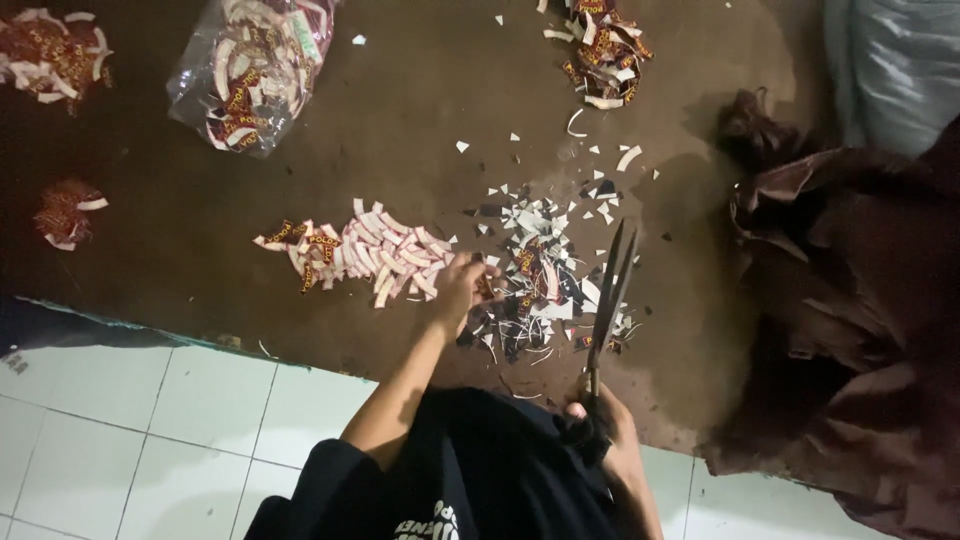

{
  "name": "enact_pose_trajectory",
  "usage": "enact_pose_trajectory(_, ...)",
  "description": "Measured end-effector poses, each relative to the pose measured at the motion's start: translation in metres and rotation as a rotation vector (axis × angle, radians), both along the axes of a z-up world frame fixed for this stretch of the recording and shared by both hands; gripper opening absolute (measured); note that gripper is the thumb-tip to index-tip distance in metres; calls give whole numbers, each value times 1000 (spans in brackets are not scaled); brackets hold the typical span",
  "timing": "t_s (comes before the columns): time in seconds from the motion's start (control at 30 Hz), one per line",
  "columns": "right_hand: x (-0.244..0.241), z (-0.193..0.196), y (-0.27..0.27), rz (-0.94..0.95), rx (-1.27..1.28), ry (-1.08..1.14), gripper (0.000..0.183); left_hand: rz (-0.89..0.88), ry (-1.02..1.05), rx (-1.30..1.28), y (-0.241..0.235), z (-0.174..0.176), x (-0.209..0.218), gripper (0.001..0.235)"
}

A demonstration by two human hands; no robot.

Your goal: Cutting fabric scraps into smaller pieces using a pair of scissors on a work table.

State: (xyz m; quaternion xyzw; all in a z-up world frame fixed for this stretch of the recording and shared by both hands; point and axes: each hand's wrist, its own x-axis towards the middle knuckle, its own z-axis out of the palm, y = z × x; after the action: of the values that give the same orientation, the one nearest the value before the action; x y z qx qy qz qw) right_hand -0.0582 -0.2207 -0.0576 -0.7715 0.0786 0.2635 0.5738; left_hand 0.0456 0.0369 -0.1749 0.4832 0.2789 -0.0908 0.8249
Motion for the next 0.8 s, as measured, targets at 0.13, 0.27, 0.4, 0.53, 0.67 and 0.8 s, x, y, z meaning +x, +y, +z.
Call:
enact_pose_trajectory(0.13,4,7,0,-51,-36,120,47,54,-165,-26,-4,13,-7,23)
enact_pose_trajectory(0.27,6,2,-4,-5,-107,129,16,-107,-240,-105,-4,47,-7,29)
enact_pose_trajectory(0.4,10,23,4,27,-53,177,15,-161,-356,-128,-7,74,-14,44)
enact_pose_trajectory(0.53,12,30,4,91,-80,163,17,-136,-238,-69,-6,128,-17,57)
enact_pose_trajectory(0.67,12,40,9,7,47,124,23,-49,-289,-45,-12,104,-14,22)
enact_pose_trajectory(0.8,14,41,9,17,-37,123,32,72,-210,220,-14,98,-15,40)
